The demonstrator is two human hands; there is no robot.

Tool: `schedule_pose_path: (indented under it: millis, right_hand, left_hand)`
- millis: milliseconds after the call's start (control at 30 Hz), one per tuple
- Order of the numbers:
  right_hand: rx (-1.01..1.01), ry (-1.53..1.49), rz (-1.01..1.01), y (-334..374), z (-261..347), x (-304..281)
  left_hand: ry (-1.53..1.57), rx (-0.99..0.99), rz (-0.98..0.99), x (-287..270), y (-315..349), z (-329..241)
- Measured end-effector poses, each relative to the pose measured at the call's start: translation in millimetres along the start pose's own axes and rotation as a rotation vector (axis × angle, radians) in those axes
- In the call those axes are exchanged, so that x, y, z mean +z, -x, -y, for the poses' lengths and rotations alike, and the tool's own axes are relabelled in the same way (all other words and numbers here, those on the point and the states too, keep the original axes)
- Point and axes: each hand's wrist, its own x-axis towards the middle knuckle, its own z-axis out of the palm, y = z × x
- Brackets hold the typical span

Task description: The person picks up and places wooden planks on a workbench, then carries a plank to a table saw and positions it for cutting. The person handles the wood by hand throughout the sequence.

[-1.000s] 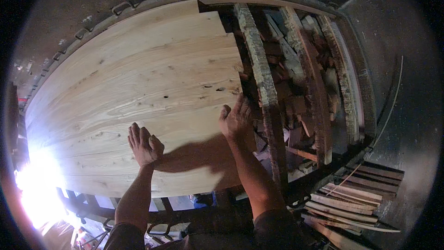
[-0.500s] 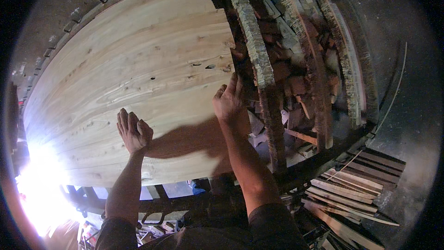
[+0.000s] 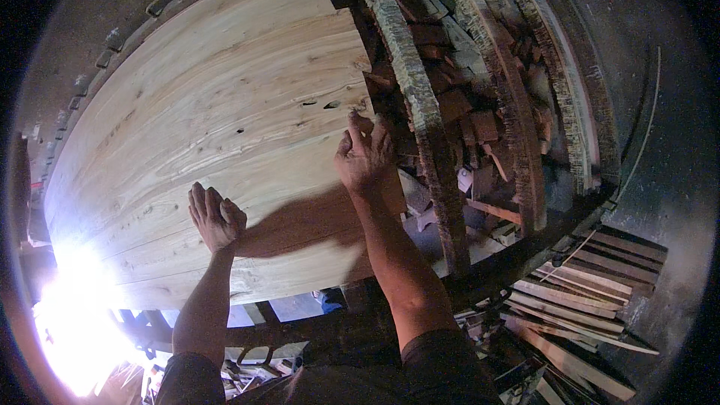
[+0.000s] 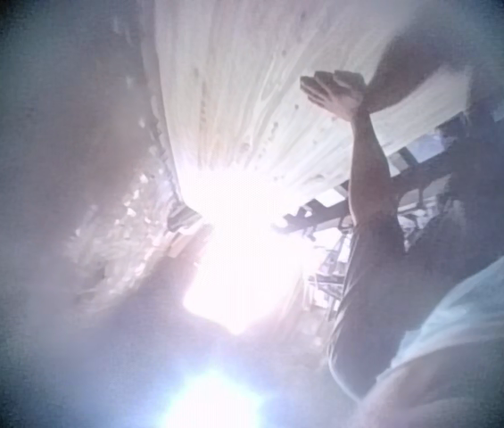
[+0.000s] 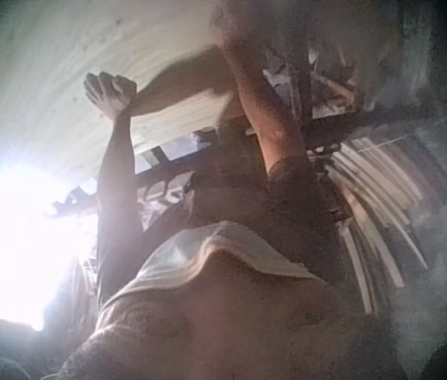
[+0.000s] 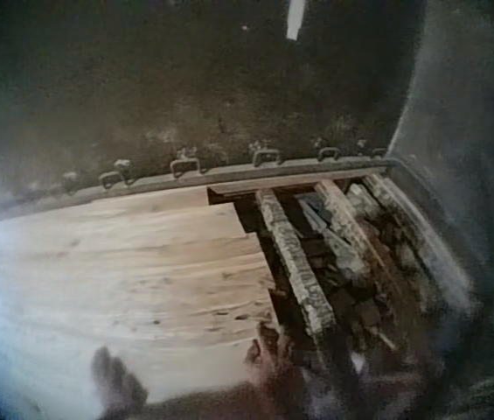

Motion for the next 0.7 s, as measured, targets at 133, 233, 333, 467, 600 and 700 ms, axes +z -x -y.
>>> schedule_pose_path:
  millis: [133,233,333,467,600,700]
  right_hand:
    - [-0.022,0.014,-0.008,-1,1,-1]
    - [0.025,0.09,0.051,-3,8,-4]
    - [0.008,0.077,0.066,-4,10,-9]
    - [0.056,-0.021,-0.004,-6,6,-7]
    - [0.157,-0.039,0.021,-3,7,-6]
    - [0.16,-0.016,0.025,-3,10,-6]
  left_hand:
    - [0.056,0.015,-0.064,-2,-5,-8]
    - [0.092,0.025,-0.09,-3,-6,-8]
    - [0.032,0.029,-0.043,-2,-4,-4]
    - [-0.004,0.032,-0.036,-2,-4,-6]
    - [0.062,0.061,-0.12,-5,-8,-10]
    - [0.055,0.075,-0.127,-1,-6,-5]
